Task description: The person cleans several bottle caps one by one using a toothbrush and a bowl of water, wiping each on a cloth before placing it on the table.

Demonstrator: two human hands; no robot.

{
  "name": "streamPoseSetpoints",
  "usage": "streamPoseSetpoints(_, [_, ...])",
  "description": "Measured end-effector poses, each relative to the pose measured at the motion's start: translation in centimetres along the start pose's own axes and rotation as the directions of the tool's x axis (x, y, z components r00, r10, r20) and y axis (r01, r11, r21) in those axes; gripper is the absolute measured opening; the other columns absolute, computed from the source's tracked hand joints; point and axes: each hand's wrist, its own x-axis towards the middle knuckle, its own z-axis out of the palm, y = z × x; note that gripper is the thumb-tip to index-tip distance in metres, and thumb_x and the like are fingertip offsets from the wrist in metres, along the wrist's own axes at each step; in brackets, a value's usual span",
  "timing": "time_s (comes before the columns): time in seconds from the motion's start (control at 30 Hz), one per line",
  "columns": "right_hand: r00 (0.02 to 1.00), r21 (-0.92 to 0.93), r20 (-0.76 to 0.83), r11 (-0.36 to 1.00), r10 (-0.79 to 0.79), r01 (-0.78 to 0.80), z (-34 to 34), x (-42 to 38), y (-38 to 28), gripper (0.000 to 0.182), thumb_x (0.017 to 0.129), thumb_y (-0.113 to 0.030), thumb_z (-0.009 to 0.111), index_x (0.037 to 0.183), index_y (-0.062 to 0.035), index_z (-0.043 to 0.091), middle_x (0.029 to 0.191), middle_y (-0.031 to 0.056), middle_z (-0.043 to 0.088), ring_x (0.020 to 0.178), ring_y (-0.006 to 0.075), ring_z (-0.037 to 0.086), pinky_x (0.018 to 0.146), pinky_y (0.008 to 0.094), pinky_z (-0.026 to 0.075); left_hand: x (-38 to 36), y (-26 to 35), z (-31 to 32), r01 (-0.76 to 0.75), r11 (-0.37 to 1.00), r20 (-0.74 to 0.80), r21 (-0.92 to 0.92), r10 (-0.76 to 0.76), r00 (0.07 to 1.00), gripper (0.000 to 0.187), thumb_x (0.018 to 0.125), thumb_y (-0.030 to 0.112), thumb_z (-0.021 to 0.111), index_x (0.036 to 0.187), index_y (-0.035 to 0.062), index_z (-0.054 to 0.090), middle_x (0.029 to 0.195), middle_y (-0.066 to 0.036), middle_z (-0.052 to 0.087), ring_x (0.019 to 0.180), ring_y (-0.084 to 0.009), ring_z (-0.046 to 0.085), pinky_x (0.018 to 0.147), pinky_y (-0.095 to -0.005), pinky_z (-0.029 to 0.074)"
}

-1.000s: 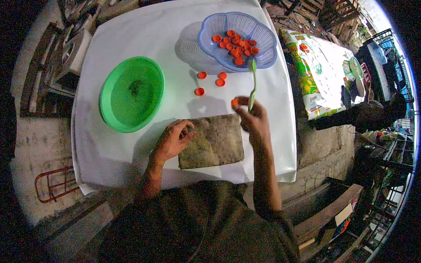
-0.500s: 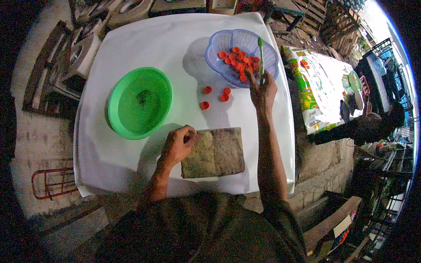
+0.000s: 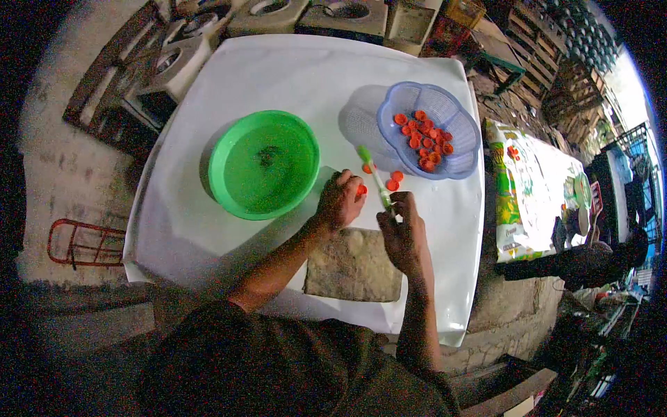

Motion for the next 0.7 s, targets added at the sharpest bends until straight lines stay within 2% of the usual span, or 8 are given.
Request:
streamPoseSetpoints(0.07, [0.986, -0.022, 0.151, 0.997, -0.075, 0.079, 0.6, 0.4, -0.8, 0.027, 0.085, 0.003, 0.062, 0.110, 0.0003, 0.053, 0.092, 0.0112, 0.061, 0.079, 0.0160, 0.059, 0.067, 0.0310, 0.051, -0.4, -1.2, 1.6, -0.208, 0.977, -0.244, -0.040, 0.192, 0.950, 0.023, 0.077, 0.012, 0.070, 0.087, 0.0022, 0.052, 0.089, -0.017, 0.051, 0.085, -0.0374, 0.054, 0.075, -0.0469, 0.045])
streamPoseSetpoints(0.13, [0.933, -0.049, 0.187, 0.946, -0.306, 0.320, 2.2, 1.2, -2.5, 0.025, 0.084, 0.002, 0.064, 0.109, 0.0014, 0.058, 0.097, 0.0142, 0.065, 0.083, 0.0215, 0.064, 0.069, 0.0340, 0.053, -0.8, -1.0, 0.4, -0.315, 0.893, -0.293, -0.322, 0.222, 0.930, 0.023, 0.078, 0.013, 0.069, 0.089, 0.0015, 0.053, 0.088, -0.016, 0.051, 0.085, -0.0368, 0.054, 0.076, -0.0450, 0.045])
streamPoseSetpoints(0.17, [0.907, -0.104, 0.246, 0.921, -0.341, 0.375, 2.5, 1.4, -4.3, 0.022, 0.085, -0.002, 0.063, 0.106, 0.0023, 0.062, 0.096, 0.0191, 0.067, 0.085, 0.0297, 0.068, 0.070, 0.0366, 0.053, -1.1, -0.9, -0.3, -0.161, 0.778, -0.145, -0.607, 0.090, 0.985, 0.027, 0.077, 0.017, 0.071, 0.092, 0.0013, 0.055, 0.092, -0.016, 0.054, 0.089, -0.0329, 0.056, 0.077, -0.0425, 0.045])
streamPoseSetpoints(0.23, [0.890, -0.176, 0.276, 0.891, -0.362, 0.418, 3.2, 2.1, -6.2, 0.022, 0.086, -0.006, 0.063, 0.107, 0.0022, 0.062, 0.089, 0.0206, 0.068, 0.082, 0.0325, 0.069, 0.070, 0.0367, 0.053, -2.5, 1.0, -2.1, 0.084, 0.276, 0.045, -0.958, -0.145, 0.988, 0.028, 0.078, 0.018, 0.071, 0.093, 0.0010, 0.055, 0.097, -0.017, 0.057, 0.094, -0.0297, 0.057, 0.079, -0.0410, 0.046])
streamPoseSetpoints(0.33, [0.905, -0.306, 0.320, 0.873, -0.280, 0.379, 4.8, 4.5, -7.0, 0.021, 0.089, -0.010, 0.061, 0.106, 0.0012, 0.064, 0.078, 0.0217, 0.068, 0.073, 0.0348, 0.069, 0.064, 0.0390, 0.052, -4.2, -1.2, -0.8, 0.087, 0.269, 0.028, -0.959, -0.219, 0.975, 0.022, 0.082, 0.012, 0.069, 0.096, -0.0001, 0.058, 0.102, -0.015, 0.062, 0.092, -0.0214, 0.063, 0.075, -0.0369, 0.052])
streamPoseSetpoints(0.4, [0.893, -0.228, 0.284, 0.880, -0.349, 0.417, 5.8, 6.1, -5.7, 0.018, 0.090, -0.011, 0.061, 0.103, 0.0009, 0.064, 0.072, 0.0203, 0.066, 0.068, 0.0349, 0.067, 0.060, 0.0411, 0.050, -6.1, 0.8, -7.0, 0.002, 0.877, -0.022, -0.481, -0.014, 1.000, 0.019, 0.083, 0.007, 0.067, 0.099, -0.0010, 0.060, 0.102, -0.013, 0.063, 0.087, -0.0205, 0.066, 0.070, -0.0357, 0.054])
streamPoseSetpoints(0.43, [0.894, -0.253, 0.270, 0.870, -0.357, 0.424, 6.1, 6.3, -5.4, 0.017, 0.090, -0.012, 0.062, 0.102, 0.0006, 0.064, 0.070, 0.0198, 0.065, 0.068, 0.0352, 0.067, 0.060, 0.0418, 0.050, -6.2, 1.2, -9.1, 0.080, 0.853, 0.146, -0.515, -0.004, 0.989, 0.025, 0.081, 0.000, 0.067, 0.106, -0.0007, 0.063, 0.101, -0.011, 0.064, 0.084, -0.0199, 0.068, 0.069, -0.0335, 0.057])
streamPoseSetpoints(0.7, [0.858, -0.355, 0.439, 0.826, -0.266, 0.438, 7.4, 4.4, -5.2, 0.017, 0.085, -0.013, 0.068, 0.099, -0.0029, 0.066, 0.067, 0.0191, 0.064, 0.064, 0.0364, 0.064, 0.059, 0.0460, 0.047, -9.9, -1.4, -17.5, 0.023, 0.714, -0.181, -0.700, -0.209, 0.961, 0.035, 0.083, -0.002, 0.069, 0.116, -0.0012, 0.061, 0.122, -0.012, 0.057, 0.112, -0.0197, 0.059, 0.093, -0.0304, 0.051])
